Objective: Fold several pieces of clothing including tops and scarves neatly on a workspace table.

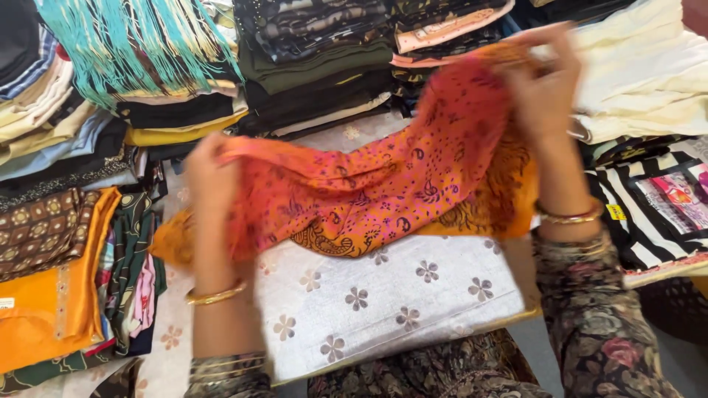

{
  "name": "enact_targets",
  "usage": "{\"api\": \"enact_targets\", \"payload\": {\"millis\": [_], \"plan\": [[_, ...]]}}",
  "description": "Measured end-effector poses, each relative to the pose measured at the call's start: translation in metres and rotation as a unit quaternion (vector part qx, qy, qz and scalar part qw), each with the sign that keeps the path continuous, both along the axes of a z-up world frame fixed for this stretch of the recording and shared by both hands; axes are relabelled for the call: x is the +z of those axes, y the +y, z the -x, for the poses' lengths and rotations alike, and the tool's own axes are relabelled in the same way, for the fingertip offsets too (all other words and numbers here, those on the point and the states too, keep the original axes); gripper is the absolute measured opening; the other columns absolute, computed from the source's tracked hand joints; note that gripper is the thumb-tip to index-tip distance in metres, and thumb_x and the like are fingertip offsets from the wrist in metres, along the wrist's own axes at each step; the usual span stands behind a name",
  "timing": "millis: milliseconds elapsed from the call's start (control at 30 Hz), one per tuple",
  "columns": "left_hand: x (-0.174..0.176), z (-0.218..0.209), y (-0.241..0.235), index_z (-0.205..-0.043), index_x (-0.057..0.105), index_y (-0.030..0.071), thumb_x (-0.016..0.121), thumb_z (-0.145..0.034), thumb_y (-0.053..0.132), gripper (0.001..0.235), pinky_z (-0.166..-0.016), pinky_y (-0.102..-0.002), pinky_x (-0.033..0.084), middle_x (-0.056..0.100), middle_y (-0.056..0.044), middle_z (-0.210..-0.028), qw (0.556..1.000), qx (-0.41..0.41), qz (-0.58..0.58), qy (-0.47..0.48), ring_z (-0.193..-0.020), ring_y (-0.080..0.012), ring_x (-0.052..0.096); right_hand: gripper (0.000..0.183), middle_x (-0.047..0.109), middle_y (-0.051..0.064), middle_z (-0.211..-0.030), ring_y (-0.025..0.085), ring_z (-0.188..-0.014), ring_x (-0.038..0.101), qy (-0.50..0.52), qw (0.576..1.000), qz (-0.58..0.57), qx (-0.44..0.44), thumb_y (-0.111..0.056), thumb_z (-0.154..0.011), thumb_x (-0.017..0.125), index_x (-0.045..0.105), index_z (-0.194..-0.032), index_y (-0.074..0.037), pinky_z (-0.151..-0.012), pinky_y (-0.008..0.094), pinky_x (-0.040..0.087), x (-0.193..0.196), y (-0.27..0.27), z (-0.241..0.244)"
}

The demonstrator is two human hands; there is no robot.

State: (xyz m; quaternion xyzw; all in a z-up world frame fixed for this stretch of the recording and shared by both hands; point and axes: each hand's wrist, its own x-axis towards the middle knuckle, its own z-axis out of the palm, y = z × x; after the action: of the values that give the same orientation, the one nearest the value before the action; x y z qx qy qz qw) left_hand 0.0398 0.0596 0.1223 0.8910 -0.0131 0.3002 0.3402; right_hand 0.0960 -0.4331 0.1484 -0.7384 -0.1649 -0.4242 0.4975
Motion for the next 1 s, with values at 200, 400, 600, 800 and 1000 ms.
{"api": "enact_targets", "payload": {"millis": [200, 400, 600, 800, 1000], "plan": [[0.063, 0.027, -0.155, -0.098, 0.070, 0.015, 0.069, -0.086, 0.017, 0.013, -0.070, -0.046, 0.057, 0.075, -0.012, -0.087, 0.992, -0.103, -0.069, -0.009, -0.084, -0.0344, 0.073, 0.055, 0.062, 0.018, -0.122, 0.033, -0.112, 0.060, -0.033, 0.945, 0.159, 0.282, -0.005, -0.068, 0.085, 0.060, -0.118, 0.002, -0.096, 0.039, 0.047, 0.037, 0.138, 0.066], [0.047, 0.041, -0.114, -0.113, 0.068, 0.017, 0.076, -0.081, 0.029, 0.036, -0.066, -0.049, 0.053, 0.071, -0.017, -0.081, 0.959, -0.163, -0.225, 0.060, -0.078, -0.0384, 0.070, 0.013, 0.068, 0.004, -0.088, 0.011, -0.073, 0.062, 0.085, 0.962, 0.162, 0.202, 0.000, -0.090, 0.072, 0.073, -0.103, -0.004, -0.065, 0.025, 0.049, 0.009, 0.104, 0.038], [0.026, 0.060, -0.085, -0.107, 0.072, 0.020, 0.072, -0.086, 0.021, 0.020, -0.072, -0.046, 0.053, 0.072, -0.012, -0.087, 0.971, -0.144, -0.164, 0.101, -0.087, -0.0344, 0.070, 0.010, 0.069, 0.004, -0.089, 0.009, -0.074, 0.056, 0.057, 0.990, 0.070, 0.110, 0.002, -0.097, 0.073, 0.075, -0.105, -0.003, -0.068, 0.023, 0.044, 0.033, 0.074, 0.045], [0.052, 0.067, -0.114, -0.107, 0.072, 0.013, 0.070, -0.082, 0.014, 0.026, -0.065, -0.042, 0.052, 0.073, -0.011, -0.090, 0.971, -0.216, -0.094, -0.038, -0.081, -0.0346, 0.070, 0.014, 0.069, 0.006, -0.090, 0.012, -0.072, 0.060, 0.026, 0.983, 0.151, 0.101, 0.004, -0.090, 0.072, 0.073, -0.104, 0.000, -0.066, 0.024, 0.046, 0.041, 0.083, 0.060], [0.039, 0.042, -0.101, -0.103, 0.069, 0.012, 0.064, -0.101, 0.021, 0.010, -0.063, -0.038, 0.052, 0.070, -0.008, -0.075, 0.982, -0.176, 0.020, 0.061, -0.068, -0.0258, 0.072, 0.014, 0.069, 0.007, -0.092, 0.017, -0.078, 0.067, 0.024, 0.981, 0.159, 0.106, 0.003, -0.091, 0.073, 0.072, -0.105, 0.000, -0.071, 0.026, 0.051, 0.026, 0.069, 0.046]]}}
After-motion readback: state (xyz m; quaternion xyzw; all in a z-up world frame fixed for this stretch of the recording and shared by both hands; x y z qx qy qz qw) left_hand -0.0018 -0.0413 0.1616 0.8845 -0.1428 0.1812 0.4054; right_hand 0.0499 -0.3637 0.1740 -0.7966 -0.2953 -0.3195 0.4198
